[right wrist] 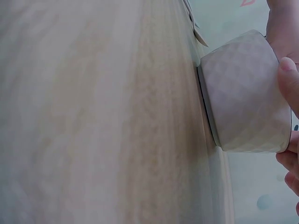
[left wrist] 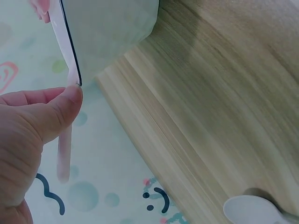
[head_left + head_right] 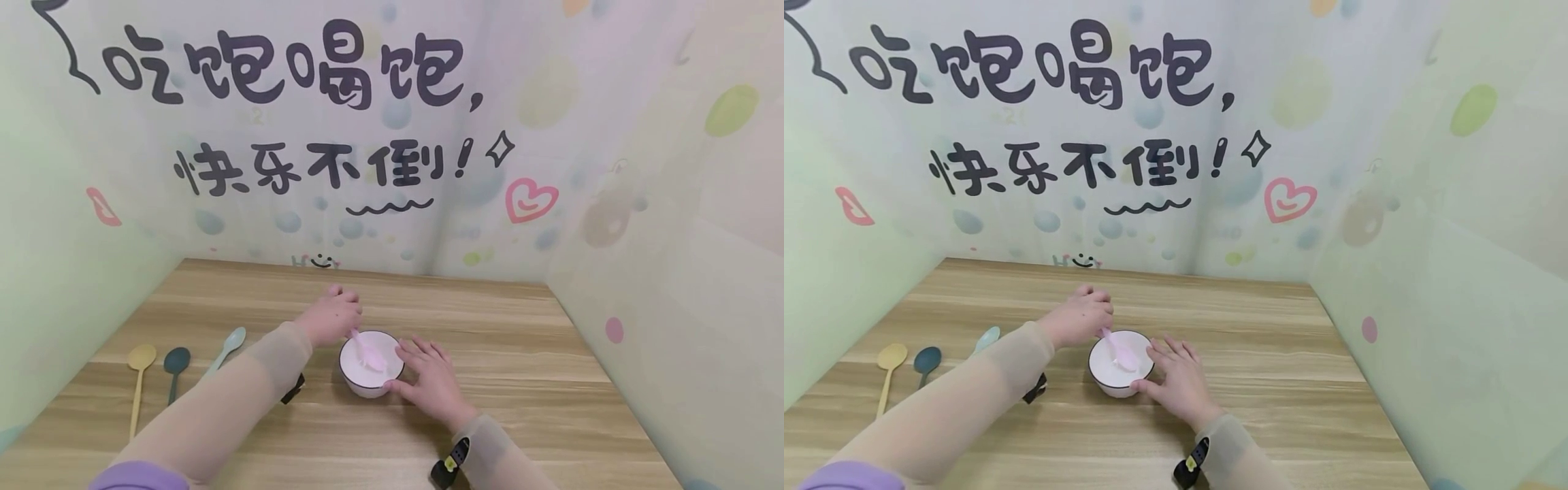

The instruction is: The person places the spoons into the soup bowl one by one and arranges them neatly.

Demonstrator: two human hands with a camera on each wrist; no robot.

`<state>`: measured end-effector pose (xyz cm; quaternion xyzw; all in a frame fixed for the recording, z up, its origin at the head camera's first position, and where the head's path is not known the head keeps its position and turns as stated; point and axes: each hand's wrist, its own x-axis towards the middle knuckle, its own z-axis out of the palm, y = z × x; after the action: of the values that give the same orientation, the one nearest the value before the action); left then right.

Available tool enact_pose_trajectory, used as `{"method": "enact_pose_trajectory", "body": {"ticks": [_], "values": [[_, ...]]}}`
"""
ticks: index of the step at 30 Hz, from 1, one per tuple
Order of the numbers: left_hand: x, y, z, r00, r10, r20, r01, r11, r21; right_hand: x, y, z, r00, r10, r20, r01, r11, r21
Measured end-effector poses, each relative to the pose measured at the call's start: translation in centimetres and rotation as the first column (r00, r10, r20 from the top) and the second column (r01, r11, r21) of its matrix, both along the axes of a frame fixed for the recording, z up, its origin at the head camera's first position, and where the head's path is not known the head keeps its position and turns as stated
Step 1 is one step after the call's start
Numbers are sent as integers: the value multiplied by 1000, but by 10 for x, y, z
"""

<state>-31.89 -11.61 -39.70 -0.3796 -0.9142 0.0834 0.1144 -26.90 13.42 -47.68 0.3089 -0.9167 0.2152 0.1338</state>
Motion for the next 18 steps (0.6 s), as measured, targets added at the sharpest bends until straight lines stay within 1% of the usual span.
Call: {"method": "enact_pose_trajectory", "body": {"ticks": [5,9,13,18], "values": [[1,1,2,1000,-14,-22,14,999,-36,0,0,0,1000,2,-4,-1,1000,7],[3,3,5,1000,-22,-20,21,998,-59,0,0,1,1000,5,1,-5,1000,6],[5,5,5,1000,-9,-13,8,997,-81,1,-1,2,1000,6,9,-6,1000,8],[5,6,3,1000,6,-4,-6,995,-104,1,-1,2,1000,4,8,-4,1000,10]]}}
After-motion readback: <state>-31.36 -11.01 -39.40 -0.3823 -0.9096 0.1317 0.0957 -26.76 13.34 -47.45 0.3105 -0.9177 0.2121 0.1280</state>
